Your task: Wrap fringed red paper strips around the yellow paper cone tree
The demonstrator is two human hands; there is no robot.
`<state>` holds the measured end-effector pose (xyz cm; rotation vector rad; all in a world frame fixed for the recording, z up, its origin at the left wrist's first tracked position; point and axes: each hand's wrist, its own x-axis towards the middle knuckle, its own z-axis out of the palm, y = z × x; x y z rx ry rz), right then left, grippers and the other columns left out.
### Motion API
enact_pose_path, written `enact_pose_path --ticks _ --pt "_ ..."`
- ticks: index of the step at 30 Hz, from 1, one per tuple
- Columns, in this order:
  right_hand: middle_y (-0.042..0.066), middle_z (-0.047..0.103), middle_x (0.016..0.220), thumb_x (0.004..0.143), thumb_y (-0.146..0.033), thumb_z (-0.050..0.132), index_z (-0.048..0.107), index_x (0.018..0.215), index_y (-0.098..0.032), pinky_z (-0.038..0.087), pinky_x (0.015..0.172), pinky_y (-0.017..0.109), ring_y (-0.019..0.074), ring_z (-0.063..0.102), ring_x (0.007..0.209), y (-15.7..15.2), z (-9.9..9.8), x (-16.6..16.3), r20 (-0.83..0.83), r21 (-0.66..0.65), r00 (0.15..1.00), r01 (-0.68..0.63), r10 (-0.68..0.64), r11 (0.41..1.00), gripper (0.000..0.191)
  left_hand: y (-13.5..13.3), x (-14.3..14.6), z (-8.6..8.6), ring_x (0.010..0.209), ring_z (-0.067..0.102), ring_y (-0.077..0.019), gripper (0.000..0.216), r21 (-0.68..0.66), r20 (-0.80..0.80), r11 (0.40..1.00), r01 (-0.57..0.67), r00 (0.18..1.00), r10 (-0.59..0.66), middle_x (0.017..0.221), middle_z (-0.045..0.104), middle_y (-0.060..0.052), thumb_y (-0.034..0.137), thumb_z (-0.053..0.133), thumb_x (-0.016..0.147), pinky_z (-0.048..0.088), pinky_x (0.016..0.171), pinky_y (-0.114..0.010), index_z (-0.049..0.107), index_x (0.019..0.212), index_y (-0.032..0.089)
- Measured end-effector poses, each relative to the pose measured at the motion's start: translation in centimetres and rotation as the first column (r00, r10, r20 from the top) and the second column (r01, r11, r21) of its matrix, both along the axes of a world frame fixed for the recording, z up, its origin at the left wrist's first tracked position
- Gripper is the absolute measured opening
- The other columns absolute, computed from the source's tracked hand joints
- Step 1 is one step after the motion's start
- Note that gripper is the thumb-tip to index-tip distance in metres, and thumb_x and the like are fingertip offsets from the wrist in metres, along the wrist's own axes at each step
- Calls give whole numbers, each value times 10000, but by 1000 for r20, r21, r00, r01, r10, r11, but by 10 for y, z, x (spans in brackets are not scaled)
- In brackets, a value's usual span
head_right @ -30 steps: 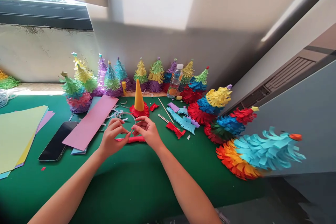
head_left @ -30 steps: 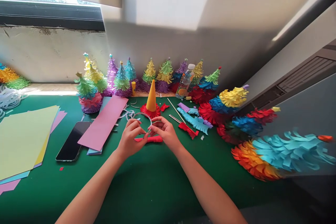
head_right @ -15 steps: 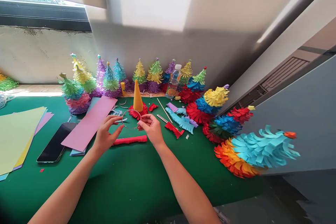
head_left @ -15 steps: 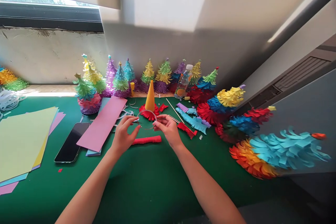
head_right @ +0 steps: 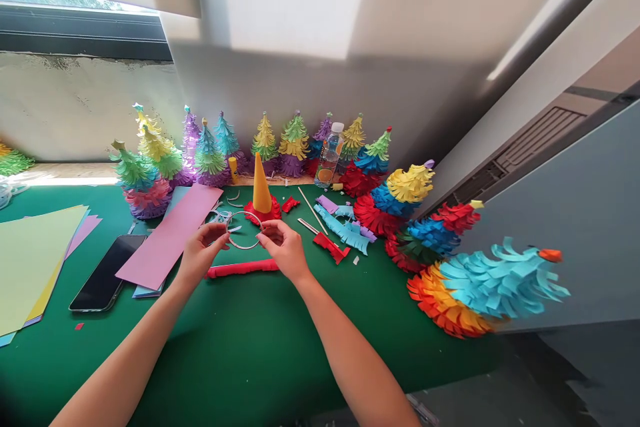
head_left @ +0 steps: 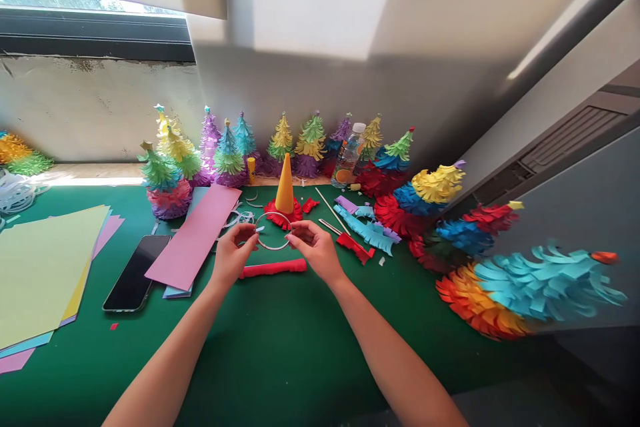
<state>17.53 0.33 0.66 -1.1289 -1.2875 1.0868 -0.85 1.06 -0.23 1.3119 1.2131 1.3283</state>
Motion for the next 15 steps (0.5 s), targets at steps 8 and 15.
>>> enact_pose_path --ticks 8,15 --pt "63 667 938 737 -365 640 598 986 -197 568 692 333 185 640 792 3 -6 1 -18 21 1000 7 -7 1000 303 5 -7 3 628 638 -162 333 -112 46 993 -43 998 49 719 637 -20 336 711 609 553 637 -333 601 844 127" --pt "73 641 981 742 -324 636 570 1028 -190 562 697 329 168 609 802 4 -11 2 48 50 999 -21 18 999 322 24 -24 -14 552 629 -149 258 -208 -11 959 -190 981 192 630 590 25 179 686 588 538 545 -288 526 788 149"
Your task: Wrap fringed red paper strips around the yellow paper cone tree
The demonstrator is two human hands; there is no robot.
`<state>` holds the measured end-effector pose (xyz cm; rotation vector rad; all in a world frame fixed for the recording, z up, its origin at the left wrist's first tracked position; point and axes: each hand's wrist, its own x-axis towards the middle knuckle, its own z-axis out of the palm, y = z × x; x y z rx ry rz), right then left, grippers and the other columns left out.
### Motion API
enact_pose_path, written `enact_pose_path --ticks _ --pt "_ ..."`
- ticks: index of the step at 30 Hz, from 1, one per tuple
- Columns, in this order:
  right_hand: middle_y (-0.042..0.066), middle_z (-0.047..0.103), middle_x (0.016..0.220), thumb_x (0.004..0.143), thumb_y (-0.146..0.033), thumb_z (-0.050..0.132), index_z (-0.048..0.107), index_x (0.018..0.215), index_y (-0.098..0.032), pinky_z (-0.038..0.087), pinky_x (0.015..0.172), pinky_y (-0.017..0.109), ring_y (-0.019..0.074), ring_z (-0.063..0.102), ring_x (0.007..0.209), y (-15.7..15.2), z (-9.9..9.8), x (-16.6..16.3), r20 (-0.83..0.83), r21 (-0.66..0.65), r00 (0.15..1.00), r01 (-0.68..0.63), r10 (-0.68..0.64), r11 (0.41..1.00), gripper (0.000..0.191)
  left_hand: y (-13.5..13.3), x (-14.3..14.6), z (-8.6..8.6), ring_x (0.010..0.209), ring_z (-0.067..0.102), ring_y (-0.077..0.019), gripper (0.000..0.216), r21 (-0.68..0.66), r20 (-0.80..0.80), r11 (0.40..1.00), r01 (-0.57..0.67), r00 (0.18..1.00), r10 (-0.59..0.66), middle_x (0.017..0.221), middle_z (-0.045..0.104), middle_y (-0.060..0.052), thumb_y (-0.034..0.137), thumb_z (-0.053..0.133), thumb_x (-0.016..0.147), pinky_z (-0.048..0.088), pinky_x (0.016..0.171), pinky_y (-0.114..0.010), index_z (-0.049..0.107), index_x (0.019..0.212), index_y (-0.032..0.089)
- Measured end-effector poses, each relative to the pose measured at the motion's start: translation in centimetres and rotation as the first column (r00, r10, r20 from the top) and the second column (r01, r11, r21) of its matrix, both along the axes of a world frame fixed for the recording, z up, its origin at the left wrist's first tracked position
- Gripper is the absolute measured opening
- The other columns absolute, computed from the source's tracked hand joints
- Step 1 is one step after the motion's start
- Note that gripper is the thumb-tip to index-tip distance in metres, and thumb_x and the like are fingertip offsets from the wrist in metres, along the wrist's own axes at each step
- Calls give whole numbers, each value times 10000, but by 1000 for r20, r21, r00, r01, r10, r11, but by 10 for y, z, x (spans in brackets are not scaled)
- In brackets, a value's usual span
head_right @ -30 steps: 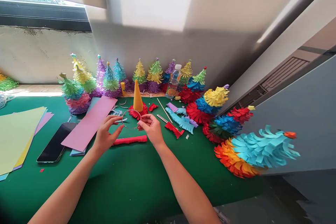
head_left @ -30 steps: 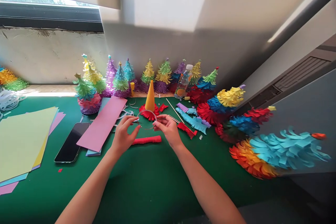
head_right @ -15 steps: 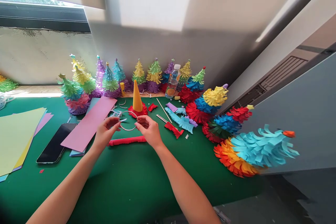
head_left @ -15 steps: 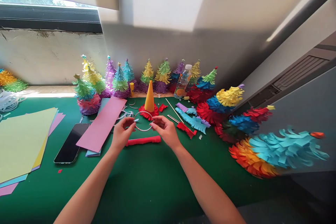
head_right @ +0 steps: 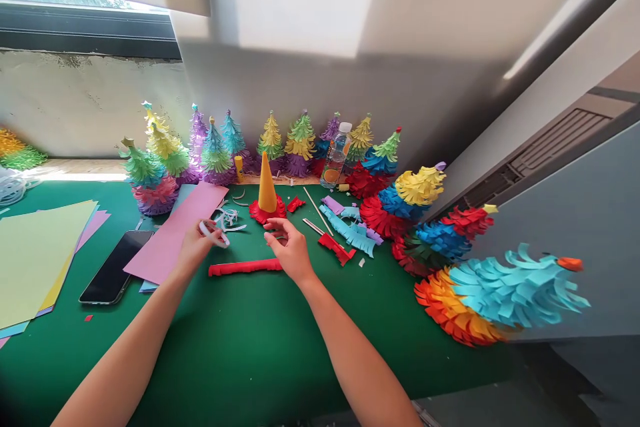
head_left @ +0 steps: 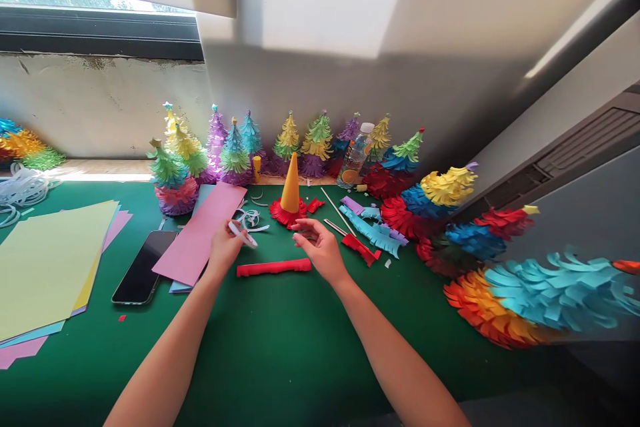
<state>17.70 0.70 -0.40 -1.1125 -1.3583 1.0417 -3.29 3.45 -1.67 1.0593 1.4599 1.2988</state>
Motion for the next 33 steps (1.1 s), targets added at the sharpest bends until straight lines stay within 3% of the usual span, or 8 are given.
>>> enact_pose_path --ticks 6,12,17,20,24,28,33 --pt "76 632 1000 744 -310 628 564 1026 -195 558 700 327 167 605 805 -1 1 0 15 -2 1000 -3 3 1000 311 4 -1 -3 476 608 -133 231 -120 7 993 -16 1000 17 582 524 58 96 664 616 555 504 -303 486 753 149" --pt "71 627 989 746 -298 623 560 1024 -198 559 717 335 159 605 785 -1 2 0 1 3 1000 -8 8 1000 302 10 -3 -10 634 663 -164 214 -79 -13 996 -35 999 34 629 569 18 177 690 632 574 613 -312 484 686 151" --pt "62 634 967 746 -302 626 557 1015 -202 558 730 342 159 613 781 -2 2 -1 -15 6 1000 -14 14 1000 295 13 -6 -14 801 662 -217 168 -31 -220 999 23 975 -29 796 660 -62 258 647 664 545 740 -359 598 775 143" --pt "61 638 957 743 -303 626 563 1003 -199 555 732 339 159 614 781 -2 3 -2 7 -2 1000 -21 21 1000 288 11 -7 -17 874 647 -230 178 46 -455 994 100 888 -68 867 682 -80 226 554 719 510 824 -384 628 862 149" --pt "67 644 961 748 -300 613 564 992 -192 546 741 341 156 619 764 -4 4 -2 44 -3 998 -41 41 999 271 6 -8 -28 1067 571 -276 284 211 -769 958 192 638 42 1060 644 -130 177 515 730 426 965 -440 611 994 132" --pt "66 650 945 752 -307 608 577 985 -191 539 746 340 156 622 753 -5 4 -2 76 9 996 -55 54 998 263 7 -11 -34 1195 475 -309 342 234 -863 949 214 494 101 1205 564 -188 131 472 748 364 1031 -467 591 1066 93" --pt "60 651 922 757 -292 603 579 992 -201 540 739 336 162 624 758 -6 5 -3 114 15 991 -73 71 997 252 13 -25 -24 1245 414 -332 375 234 -888 962 142 433 152 1268 505 -225 84 424 755 345 1044 -467 596 1087 56"
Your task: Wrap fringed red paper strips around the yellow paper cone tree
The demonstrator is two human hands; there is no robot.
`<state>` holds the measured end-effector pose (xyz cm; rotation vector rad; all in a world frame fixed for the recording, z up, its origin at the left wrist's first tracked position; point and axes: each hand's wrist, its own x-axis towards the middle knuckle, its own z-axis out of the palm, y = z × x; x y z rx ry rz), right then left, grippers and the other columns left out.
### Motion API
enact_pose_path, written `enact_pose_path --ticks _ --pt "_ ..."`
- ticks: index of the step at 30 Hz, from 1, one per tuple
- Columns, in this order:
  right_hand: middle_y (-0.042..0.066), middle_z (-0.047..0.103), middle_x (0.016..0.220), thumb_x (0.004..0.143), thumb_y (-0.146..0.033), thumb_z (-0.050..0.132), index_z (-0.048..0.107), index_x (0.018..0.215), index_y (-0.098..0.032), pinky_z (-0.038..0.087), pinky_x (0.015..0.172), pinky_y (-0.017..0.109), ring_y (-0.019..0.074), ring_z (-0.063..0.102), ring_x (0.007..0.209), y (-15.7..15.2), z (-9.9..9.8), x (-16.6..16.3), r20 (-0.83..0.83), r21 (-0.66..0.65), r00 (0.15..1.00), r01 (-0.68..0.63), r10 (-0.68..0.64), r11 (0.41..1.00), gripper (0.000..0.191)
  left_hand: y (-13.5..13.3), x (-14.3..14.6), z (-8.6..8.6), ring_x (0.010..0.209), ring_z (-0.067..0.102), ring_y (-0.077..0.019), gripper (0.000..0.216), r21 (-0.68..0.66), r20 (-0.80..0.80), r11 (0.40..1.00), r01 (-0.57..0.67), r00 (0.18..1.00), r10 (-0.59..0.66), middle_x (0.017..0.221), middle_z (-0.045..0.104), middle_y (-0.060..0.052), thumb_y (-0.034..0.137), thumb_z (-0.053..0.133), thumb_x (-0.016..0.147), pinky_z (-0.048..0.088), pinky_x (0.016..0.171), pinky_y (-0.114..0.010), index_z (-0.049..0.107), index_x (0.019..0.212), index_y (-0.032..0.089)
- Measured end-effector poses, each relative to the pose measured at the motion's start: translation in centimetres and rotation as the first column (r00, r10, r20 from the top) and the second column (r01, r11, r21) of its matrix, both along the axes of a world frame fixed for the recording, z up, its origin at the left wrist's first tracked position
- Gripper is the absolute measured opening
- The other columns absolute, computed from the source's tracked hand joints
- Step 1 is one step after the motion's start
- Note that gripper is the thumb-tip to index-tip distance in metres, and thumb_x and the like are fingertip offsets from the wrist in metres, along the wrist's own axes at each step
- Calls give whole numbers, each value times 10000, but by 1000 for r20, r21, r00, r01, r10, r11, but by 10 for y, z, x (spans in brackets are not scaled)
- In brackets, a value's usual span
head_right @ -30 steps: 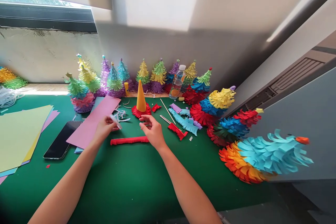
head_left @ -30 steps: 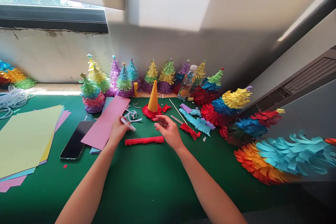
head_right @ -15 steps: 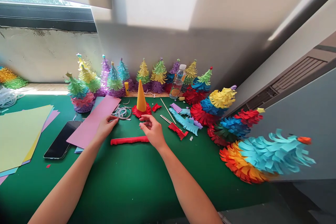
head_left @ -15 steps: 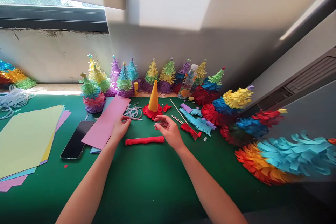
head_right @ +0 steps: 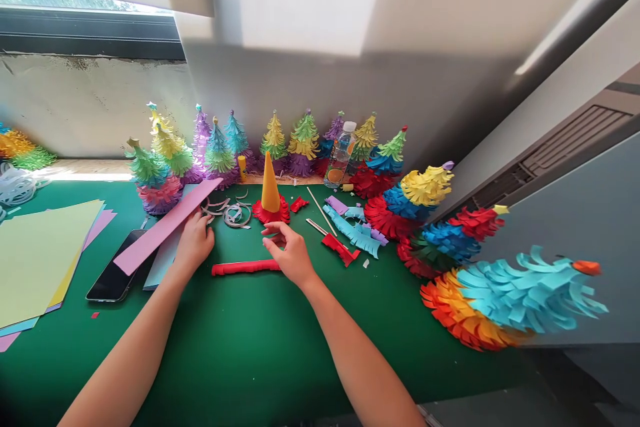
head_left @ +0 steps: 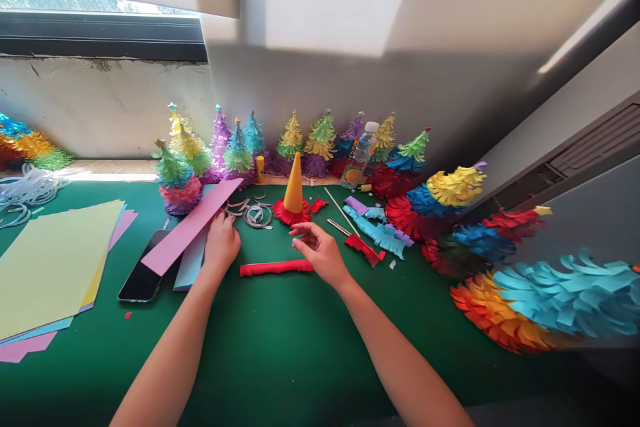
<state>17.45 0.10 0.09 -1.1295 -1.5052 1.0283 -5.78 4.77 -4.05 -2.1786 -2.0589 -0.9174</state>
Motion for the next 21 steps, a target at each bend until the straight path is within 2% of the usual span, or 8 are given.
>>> enact_pose_path --ticks 5,9,13,17,21 --pt "59 653 921 766 -280 594 579 992 -200 535 744 340 162 624 755 -1 2 -1 30 12 1000 -3 2 1000 241 6 -19 13 1222 442 -311 421 9 17 995 -100 995 99 1250 524 -179 36 410 737 367 1025 -439 596 1110 100" --pt "57 657 918 776 -273 579 576 991 -198 527 747 337 163 623 760 -2 3 -1 63 18 998 -12 11 1000 228 15 -20 19 1108 520 -319 417 -76 -122 990 -119 987 109 1161 567 -182 47 377 778 408 955 -453 601 1125 109" --pt "51 660 919 781 -265 573 576 982 -199 525 733 325 161 625 763 -2 3 -2 87 29 996 -17 15 999 212 25 -14 16 1125 488 -355 377 -86 -244 980 -178 958 152 1235 511 -188 141 393 838 402 924 -494 597 1155 158" --pt "44 663 914 784 -260 571 579 979 -205 528 717 316 156 624 750 -2 3 -2 107 47 994 -27 22 999 203 34 -14 8 1062 520 -358 320 -102 -229 968 -228 953 200 1140 559 -195 245 415 864 414 889 -492 632 1080 154" --pt "38 660 891 792 -240 555 590 962 -208 528 700 313 151 623 722 -3 1 -3 174 89 984 -45 29 995 176 37 -19 3 1087 492 -371 245 -32 -192 962 -271 946 260 1115 559 -196 234 472 826 386 922 -492 672 927 137"
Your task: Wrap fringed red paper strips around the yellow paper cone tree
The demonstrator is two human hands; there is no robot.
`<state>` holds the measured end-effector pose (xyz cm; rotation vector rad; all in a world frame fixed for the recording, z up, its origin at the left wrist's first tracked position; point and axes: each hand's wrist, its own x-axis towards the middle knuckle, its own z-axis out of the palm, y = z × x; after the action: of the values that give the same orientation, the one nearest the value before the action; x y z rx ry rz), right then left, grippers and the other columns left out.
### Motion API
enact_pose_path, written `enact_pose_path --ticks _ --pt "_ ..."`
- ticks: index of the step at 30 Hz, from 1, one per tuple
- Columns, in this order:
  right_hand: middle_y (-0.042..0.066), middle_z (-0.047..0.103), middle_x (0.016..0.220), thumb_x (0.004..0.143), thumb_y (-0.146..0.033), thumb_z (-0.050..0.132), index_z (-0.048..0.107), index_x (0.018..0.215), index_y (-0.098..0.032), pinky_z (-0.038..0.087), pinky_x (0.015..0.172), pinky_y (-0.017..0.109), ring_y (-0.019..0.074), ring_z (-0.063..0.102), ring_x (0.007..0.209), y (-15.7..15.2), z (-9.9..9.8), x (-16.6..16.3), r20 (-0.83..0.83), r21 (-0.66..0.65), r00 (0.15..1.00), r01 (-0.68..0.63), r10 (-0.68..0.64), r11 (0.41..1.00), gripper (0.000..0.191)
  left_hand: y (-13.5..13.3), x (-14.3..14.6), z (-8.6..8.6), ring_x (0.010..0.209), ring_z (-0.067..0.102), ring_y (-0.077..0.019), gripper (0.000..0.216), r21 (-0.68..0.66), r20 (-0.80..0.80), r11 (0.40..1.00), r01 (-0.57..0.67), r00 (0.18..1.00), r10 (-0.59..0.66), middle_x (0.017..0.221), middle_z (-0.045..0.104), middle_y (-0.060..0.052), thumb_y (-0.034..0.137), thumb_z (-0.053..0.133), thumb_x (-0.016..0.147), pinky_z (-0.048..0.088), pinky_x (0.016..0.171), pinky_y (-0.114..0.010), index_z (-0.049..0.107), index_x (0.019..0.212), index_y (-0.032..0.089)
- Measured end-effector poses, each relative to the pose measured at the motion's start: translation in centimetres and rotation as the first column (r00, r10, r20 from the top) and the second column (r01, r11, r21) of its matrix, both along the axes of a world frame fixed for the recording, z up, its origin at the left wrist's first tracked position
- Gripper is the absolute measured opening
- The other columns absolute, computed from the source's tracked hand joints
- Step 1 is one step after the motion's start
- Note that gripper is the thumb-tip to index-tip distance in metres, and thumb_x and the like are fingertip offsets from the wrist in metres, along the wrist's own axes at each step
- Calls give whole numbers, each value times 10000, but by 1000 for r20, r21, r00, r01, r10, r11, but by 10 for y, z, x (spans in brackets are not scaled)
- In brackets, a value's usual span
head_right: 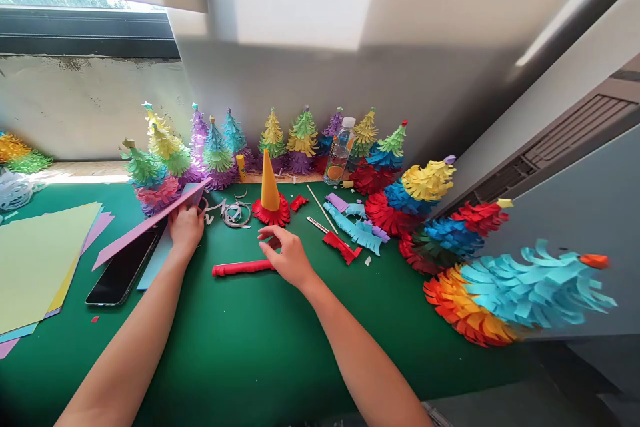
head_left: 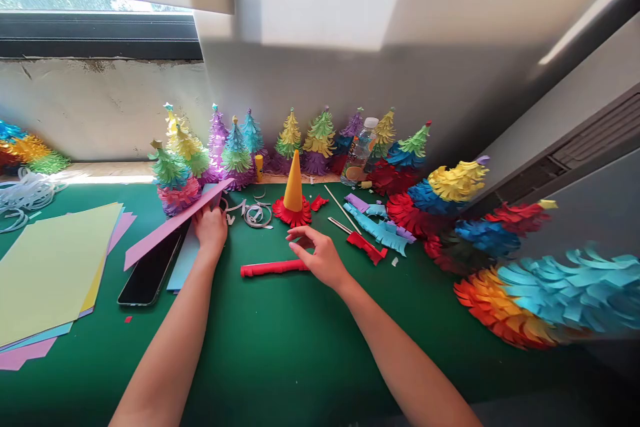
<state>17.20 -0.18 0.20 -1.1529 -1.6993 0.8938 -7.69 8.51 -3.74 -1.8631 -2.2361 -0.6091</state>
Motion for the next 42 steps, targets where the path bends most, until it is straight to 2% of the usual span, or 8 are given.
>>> enact_pose_path --ticks 9,13,17,26,33,35,39,42 --pt "88 572 1063 731 -132 598 587 1022 -188 518 727 330 161 622 785 32 -14 -34 278 -26 945 -174 174 984 296 3 -4 12 1044 521 -321 174 117 386 992 -41 922 -8 993 595 -159 195 523 754 373 950 -452 674 821 139" --pt "87 534 1118 687 -174 667 593 1030 -191 490 786 348 135 613 700 66 -15 -58 334 -179 932 -86 143 980 352 2 -6 25 1017 529 -295 186 133 488 986 -99 872 21 979 613 -120 306 553 752 400 907 -438 672 792 169" --pt "99 545 1096 673 -212 678 597 1027 -177 480 787 345 183 615 779 87 -19 -69 352 -218 931 -14 92 976 365 0 -8 33 1024 526 -306 162 79 640 993 -83 768 13 916 651 -110 321 575 738 394 876 -457 643 772 177" --pt "118 573 1101 636 -200 697 641 946 -143 428 927 368 251 596 970 103 -30 -89 300 -209 951 -7 71 978 320 2 -6 28 811 649 -190 168 179 741 982 62 648 -176 826 702 -63 233 562 739 473 761 -283 611 884 163" --pt "64 654 1063 677 -31 565 584 1082 -170 514 797 286 192 637 928 127 -31 -134 146 -219 975 -134 168 967 430 -2 -7 31 821 644 -207 258 304 660 952 37 712 -238 849 703 -68 289 569 750 483 804 -327 669 958 172" --pt "43 669 1039 676 0 538 570 1088 -188 522 773 276 181 644 916 130 -28 -140 118 -221 977 -150 179 964 453 -2 -6 33 839 643 -200 278 337 746 941 29 602 -286 881 702 -70 310 585 739 484 814 -325 665 963 166" --pt "93 630 1115 711 -20 516 555 1087 -171 491 859 339 211 612 1003 121 -15 -129 108 -177 989 -80 100 981 407 -6 2 41 817 647 -178 395 374 912 927 -1 182 -368 904 694 -74 384 637 689 497 677 -254 644 1004 145" --pt "107 601 1151 751 -64 507 548 1087 -171 499 841 332 202 617 988 97 -3 -103 94 -129 993 -53 65 990 355 -16 13 50 771 641 -163 473 355 934 935 -7 58 -354 921 686 -81 423 671 655 411 487 -182 629 1041 153"
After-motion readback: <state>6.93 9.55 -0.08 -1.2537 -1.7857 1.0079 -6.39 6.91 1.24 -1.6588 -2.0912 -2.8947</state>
